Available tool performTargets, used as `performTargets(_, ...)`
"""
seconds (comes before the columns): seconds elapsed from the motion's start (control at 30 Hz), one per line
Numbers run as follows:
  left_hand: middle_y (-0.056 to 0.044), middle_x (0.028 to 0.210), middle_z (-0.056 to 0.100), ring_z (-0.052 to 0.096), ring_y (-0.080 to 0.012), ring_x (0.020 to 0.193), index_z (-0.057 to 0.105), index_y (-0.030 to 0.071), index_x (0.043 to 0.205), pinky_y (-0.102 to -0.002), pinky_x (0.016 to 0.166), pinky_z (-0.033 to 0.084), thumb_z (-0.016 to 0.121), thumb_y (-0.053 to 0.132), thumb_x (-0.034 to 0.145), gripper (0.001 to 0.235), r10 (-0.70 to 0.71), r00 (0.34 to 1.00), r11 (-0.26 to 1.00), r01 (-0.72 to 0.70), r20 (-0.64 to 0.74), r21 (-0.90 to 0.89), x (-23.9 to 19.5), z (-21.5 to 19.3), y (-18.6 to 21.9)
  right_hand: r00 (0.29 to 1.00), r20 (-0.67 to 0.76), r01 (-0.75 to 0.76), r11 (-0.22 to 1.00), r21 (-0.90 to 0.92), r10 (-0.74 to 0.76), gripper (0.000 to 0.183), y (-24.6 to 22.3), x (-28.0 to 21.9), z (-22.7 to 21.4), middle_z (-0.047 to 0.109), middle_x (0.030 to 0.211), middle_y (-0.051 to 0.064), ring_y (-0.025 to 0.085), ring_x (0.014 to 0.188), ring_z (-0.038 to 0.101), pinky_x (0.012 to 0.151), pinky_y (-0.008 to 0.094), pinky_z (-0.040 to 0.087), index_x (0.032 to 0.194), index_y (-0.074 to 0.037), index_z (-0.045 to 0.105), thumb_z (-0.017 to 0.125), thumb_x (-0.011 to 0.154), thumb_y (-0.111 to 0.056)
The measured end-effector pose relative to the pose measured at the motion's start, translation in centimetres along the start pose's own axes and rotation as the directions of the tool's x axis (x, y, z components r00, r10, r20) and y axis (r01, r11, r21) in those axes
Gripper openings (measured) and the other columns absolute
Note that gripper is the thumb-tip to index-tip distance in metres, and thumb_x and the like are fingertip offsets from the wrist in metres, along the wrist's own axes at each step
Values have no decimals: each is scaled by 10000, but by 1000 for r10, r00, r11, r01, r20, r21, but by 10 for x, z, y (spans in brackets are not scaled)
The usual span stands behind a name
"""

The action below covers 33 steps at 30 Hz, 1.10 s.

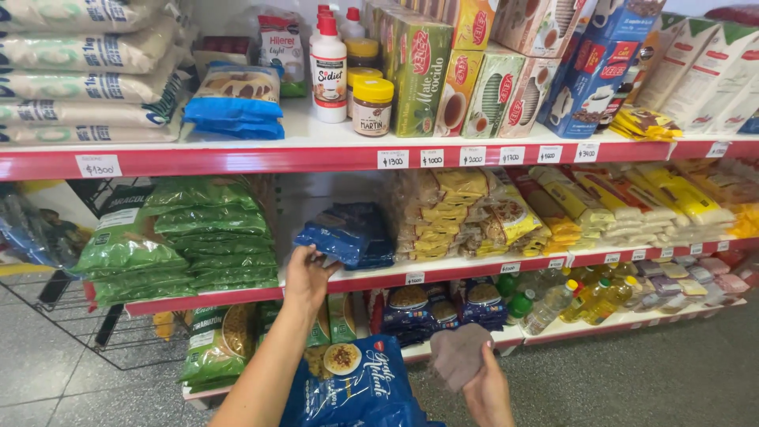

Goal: Picking up, examining, and moving bags of pasta on a low shelf in a grocery store

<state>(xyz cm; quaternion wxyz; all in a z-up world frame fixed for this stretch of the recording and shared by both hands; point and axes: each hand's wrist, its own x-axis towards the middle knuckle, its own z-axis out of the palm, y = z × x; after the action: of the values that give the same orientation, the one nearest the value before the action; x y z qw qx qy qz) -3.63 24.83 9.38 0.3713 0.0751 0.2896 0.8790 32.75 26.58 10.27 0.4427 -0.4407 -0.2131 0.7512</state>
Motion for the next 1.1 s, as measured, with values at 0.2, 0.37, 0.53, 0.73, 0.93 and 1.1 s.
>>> performTargets(0.2, 17, 741, 548, 578, -203, 734, 538, 168, 776, -519, 765, 540, 610, 132, 870, 123, 62, 965, 993, -85, 255, 80, -91, 36, 42, 974, 40, 227, 946, -232, -224, 558, -21, -21, 29, 598, 1398, 183, 287, 1264, 557, 1077, 409, 420, 1457, -22, 506, 367, 1045, -372)
performTargets(0.37, 6, 765, 592, 605, -225, 762, 571, 141, 876, -428, 754, 494, 639, 130, 864, 70, -54, 941, 982, -9, 333, 187, -160, 39, 57, 762, 599, 627, 515, -585, -247, 624, -22, -50, 60, 551, 1523, 137, 278, 1428, 519, 1196, 429, 404, 1504, -97, 436, 357, 989, -441)
performTargets(0.53, -106, 845, 743, 666, -215, 724, 746, -27, 982, -351, 686, 509, 794, 54, 730, 270, -150, 909, 959, 39, 388, 280, -186, -12, 35, -226, 974, 921, -331, 204, -30, 490, -27, -120, 119, 469, 1394, 322, 626, 1408, 309, 1172, 821, 99, 1397, -165, 553, 360, 1075, -479)
performTargets(0.73, -187, 867, 708, 641, -278, 748, 720, -59, 969, -398, 700, 487, 760, -6, 810, 172, -28, 806, 993, -43, 592, 106, -215, -31, 54, -76, 996, 967, -248, 64, -40, 477, -36, -138, 135, 418, 1587, 278, 510, 1539, 210, 1263, 663, 3, 1476, -204, 513, 396, 1076, -438)
performTargets(0.93, -414, 1411, 561, 666, -518, 1159, 684, -99, 1158, -634, 907, 543, 836, -26, 710, 478, -4, 818, 978, -117, 576, 172, -224, -90, 93, 428, 902, 854, 354, -382, -57, 806, -56, -79, 167, 268, 1678, 170, 312, 1559, 213, 1242, 498, 178, 1604, -116, 251, 267, 984, -630)
performTargets(1.1, -378, 1037, 675, 662, -473, 770, 570, -79, 1262, -545, 674, 517, 705, 51, 626, 663, -73, 988, 943, 24, 136, 332, -212, -142, 108, 768, 572, 119, 813, -570, 288, 604, -39, -50, 165, 735, 1181, 190, 289, 1053, 718, 936, 397, 598, 1287, -76, 655, 522, 915, -533)
